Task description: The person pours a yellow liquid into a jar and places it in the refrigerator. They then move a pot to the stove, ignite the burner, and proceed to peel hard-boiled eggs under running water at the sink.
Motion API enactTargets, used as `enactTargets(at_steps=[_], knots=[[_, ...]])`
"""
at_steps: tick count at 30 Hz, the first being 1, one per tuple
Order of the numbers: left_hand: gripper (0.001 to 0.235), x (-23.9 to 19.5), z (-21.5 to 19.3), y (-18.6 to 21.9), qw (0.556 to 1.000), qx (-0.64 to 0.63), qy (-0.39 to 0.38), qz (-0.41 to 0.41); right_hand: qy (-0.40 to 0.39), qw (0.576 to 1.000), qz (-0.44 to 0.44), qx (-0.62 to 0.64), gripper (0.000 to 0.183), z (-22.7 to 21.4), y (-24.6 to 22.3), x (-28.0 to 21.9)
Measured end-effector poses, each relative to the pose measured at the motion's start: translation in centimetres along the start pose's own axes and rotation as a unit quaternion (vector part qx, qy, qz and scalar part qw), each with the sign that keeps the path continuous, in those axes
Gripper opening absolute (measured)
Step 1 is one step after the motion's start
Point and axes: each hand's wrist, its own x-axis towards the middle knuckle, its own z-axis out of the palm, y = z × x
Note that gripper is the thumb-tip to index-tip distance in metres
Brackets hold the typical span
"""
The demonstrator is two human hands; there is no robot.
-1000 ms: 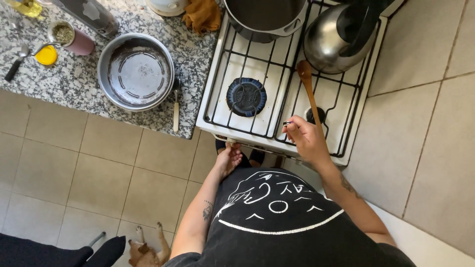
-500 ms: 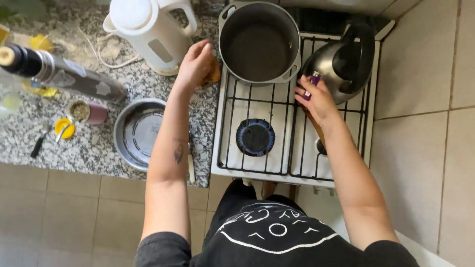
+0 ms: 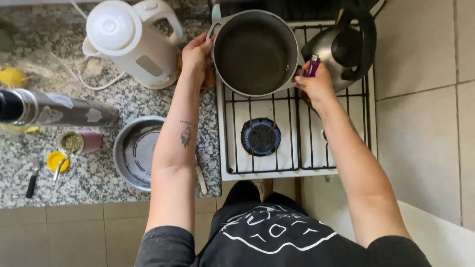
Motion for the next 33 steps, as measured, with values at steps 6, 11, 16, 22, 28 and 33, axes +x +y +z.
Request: enactTargets(at_steps=[6,11,16,22,28,33], knots=[[0.04,-6.0,-2.9,-3.1,1.0,0.001,0.004,0.014,-0.059,0.995,-0.038,-0.068,0.033,-3.4,0.9,-3.7],[0.046,-15.2,-3.3,-4.1,0.999,-0.012,0.041,0.014,-0.08,0.99,-0.026,-0.117,0.033,-5.8,1.2,-8.2],[0.048,-21.0,-5.1,-8.5,0.994,-0.071,0.08,0.026,-0.114,0.979,-0.032,-0.165,0.03,-7.8,2.3,-11.7],[0.04,-24.2,-7.5,-14.9,0.99,-0.063,0.1,0.077,-0.158,0.975,-0.101,-0.117,0.035,-9.5,6.3,-11.6],[0.043,-25.3,-7.1,-18.3,0.975,-0.145,0.133,0.105,-0.188,0.965,-0.12,-0.138,0.036,-10.5,8.5,-9.5],[0.043,-28.0,-5.7,-18.0,0.981,-0.095,0.112,0.13,-0.174,0.962,-0.146,-0.151,0.034,-11.2,10.3,-7.5]])
